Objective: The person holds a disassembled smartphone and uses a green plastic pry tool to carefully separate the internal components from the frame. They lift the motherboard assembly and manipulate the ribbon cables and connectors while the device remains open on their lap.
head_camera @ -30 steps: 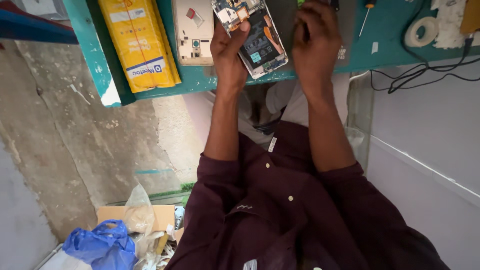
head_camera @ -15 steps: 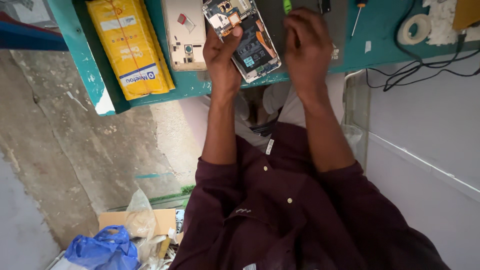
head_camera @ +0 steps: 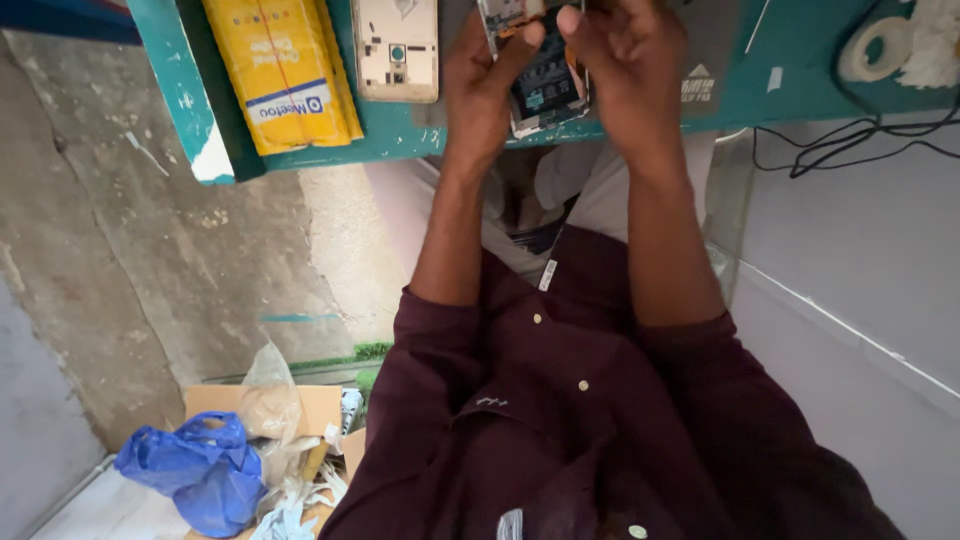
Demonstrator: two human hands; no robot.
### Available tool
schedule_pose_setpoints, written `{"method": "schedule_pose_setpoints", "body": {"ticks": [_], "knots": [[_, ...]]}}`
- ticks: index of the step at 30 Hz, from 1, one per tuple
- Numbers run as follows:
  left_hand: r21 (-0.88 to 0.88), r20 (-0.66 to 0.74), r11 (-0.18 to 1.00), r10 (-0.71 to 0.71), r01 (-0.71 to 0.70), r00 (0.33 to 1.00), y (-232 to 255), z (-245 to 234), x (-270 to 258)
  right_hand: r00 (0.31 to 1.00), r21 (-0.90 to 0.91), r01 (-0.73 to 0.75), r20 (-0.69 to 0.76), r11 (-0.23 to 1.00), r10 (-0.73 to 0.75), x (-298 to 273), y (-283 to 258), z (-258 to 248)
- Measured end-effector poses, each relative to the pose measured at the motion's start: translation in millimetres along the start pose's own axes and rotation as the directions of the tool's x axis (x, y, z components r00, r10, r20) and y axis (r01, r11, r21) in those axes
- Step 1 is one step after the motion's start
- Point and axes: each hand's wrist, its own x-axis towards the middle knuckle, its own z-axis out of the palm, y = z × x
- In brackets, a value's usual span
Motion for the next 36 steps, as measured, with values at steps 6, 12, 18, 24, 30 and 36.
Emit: {"method": "schedule_pose_setpoints", "body": {"ticks": [6,12,18,24,30,36], "knots": [[0.020,0.003,0.999,-0.031,0.031,1.000,2,0,0,0.998,0.162,-0.049,0.038,0.986,0.043,6,14,-6],[-0.041,0.016,0.998,-0.055,0.056,0.998,2,-1,2,0.997,0.271,-0.084,0.020,0.959,0.081,10,24,-9],[0.042,0.003,0.996,-0.076,0.075,0.997,3,-2,1,0.989,0.252,-0.143,0.009,0.957,0.146,6,44,-25],[0.104,0.014,0.992,-0.070,0.068,0.997,1,-2,0,0.999,0.315,-0.033,0.051,0.949,0.018,4,56,-31],[0.064,0.017,0.994,-0.089,0.088,0.996,3,0,1,0.999,0.128,-0.024,-0.033,0.991,0.028,4,48,-23],[0.040,0.045,0.993,-0.116,0.114,0.992,4,3,5,0.997,-0.053,0.023,-0.069,0.998,-0.026,2,22,-13]]}}
